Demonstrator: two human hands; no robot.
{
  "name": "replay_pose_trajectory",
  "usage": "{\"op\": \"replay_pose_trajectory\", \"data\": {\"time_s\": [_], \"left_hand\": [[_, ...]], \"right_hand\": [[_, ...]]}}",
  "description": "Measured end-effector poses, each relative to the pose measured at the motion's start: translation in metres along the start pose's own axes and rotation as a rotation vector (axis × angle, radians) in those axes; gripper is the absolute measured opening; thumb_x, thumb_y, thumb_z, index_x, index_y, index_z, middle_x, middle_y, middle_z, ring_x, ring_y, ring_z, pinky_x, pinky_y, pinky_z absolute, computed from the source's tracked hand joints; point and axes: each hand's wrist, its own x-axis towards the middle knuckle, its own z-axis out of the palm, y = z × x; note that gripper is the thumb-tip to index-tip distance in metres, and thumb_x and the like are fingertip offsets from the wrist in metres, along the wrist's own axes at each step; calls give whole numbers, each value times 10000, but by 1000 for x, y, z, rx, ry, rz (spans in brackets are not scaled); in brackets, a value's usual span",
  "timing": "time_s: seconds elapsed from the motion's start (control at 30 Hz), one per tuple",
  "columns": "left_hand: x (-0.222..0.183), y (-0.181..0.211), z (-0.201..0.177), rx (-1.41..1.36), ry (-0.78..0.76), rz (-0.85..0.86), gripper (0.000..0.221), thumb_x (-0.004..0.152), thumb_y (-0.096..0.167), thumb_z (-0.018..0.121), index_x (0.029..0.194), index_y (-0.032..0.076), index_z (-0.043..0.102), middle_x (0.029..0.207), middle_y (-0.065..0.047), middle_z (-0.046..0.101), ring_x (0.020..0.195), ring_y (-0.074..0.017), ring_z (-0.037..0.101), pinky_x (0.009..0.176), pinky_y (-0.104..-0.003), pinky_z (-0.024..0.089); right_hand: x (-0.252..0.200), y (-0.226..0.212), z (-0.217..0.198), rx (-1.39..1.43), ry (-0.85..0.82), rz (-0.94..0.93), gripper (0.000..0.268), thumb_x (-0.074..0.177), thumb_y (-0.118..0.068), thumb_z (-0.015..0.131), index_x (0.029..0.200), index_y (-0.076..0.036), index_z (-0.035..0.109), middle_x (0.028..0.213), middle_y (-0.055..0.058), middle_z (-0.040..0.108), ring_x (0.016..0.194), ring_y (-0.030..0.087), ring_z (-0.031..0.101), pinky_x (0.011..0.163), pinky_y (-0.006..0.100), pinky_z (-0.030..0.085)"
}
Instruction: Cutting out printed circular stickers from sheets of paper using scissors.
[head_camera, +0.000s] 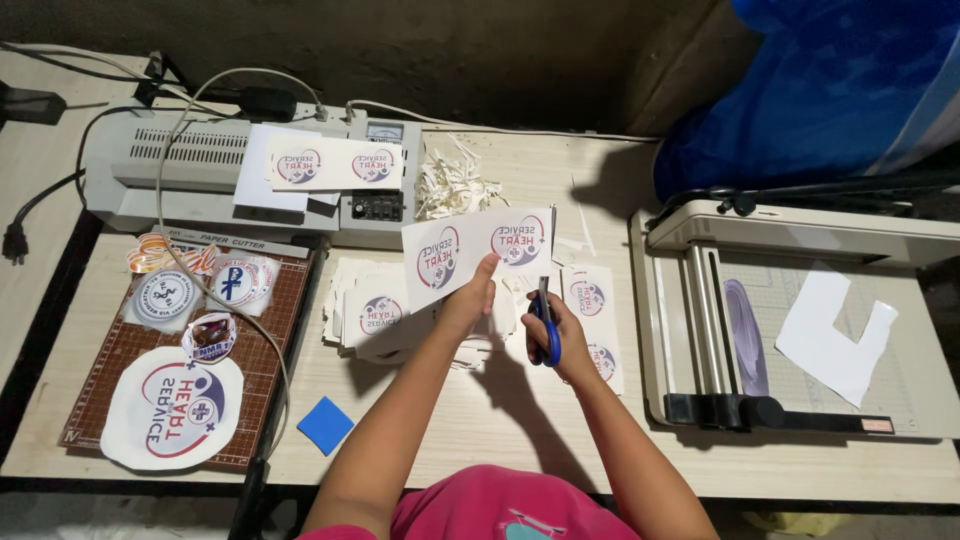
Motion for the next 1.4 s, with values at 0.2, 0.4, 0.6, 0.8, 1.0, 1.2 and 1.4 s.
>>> {"op": "replay_pose_trajectory", "data": {"time_s": [0.2, 0.4, 0.6, 0.8, 1.0, 1.2, 1.4], "left_hand": [[35, -50, -19, 31, 95, -96, 532, 986, 558, 550, 661, 139, 583, 458, 19, 382, 403, -117, 304, 434, -290, 264], [53, -118, -47, 460, 25, -305, 658, 983, 609, 589, 802, -14, 698, 610, -34, 564, 530, -156, 518, 539, -357, 429], [46, -141, 41, 632, -461, -381, 378, 856, 315, 777, 1060, -4, 762, 813, -132, 752, 568, -174, 561, 502, -327, 439], [36, -143, 91, 447, -312, -310, 308, 877, 250, 710, 1075, 13, 706, 714, -141, 649, 513, -187, 582, 374, -355, 444], [56, -186, 102, 541, -316, -358, 332, 873, 241, 767, 1040, -33, 680, 669, -136, 668, 478, -203, 611, 374, -349, 461], [48, -148, 100, 554, -253, -303, 379, 860, 246, 769, 1105, -17, 649, 672, -136, 690, 492, -192, 639, 429, -353, 512], [57, -172, -2, 610, -17, 100, 403, 901, 243, 769, 1232, 62, 627, 1003, -95, 730, 861, -212, 713, 702, -342, 581]], "right_hand": [[15, 22, -13, -31, -15, 45, 470, 923, -221, 720, 1290, 15, 544, 639, 32, 552, 452, 128, 530, 413, 281, 427], [40, 34, -67, -273, 21, 80, 686, 870, -389, 752, 1392, -57, 456, 1011, 19, 656, 851, 132, 657, 640, 292, 556], [38, 80, -115, -290, 211, -71, 643, 854, -184, 806, 1405, -35, 510, 1019, 66, 656, 925, 145, 642, 793, 279, 539], [47, 153, -167, -339, 462, -85, 604, 844, -104, 815, 1360, -19, 511, 979, 76, 661, 859, 150, 631, 738, 285, 522], [14, 132, -142, -702, 611, -36, 582, 861, -140, 815, 1360, -59, 525, 1071, 147, 712, 960, 254, 693, 801, 375, 532], [11, 143, -137, -791, 600, -89, 606, 821, -125, 819, 1352, -51, 536, 1050, 223, 694, 954, 343, 685, 820, 416, 530], [18, 162, -145, -786, 578, -59, 574, 868, 30, 653, 1424, -60, 541, 1118, 200, 705, 993, 345, 691, 817, 420, 532]]}}
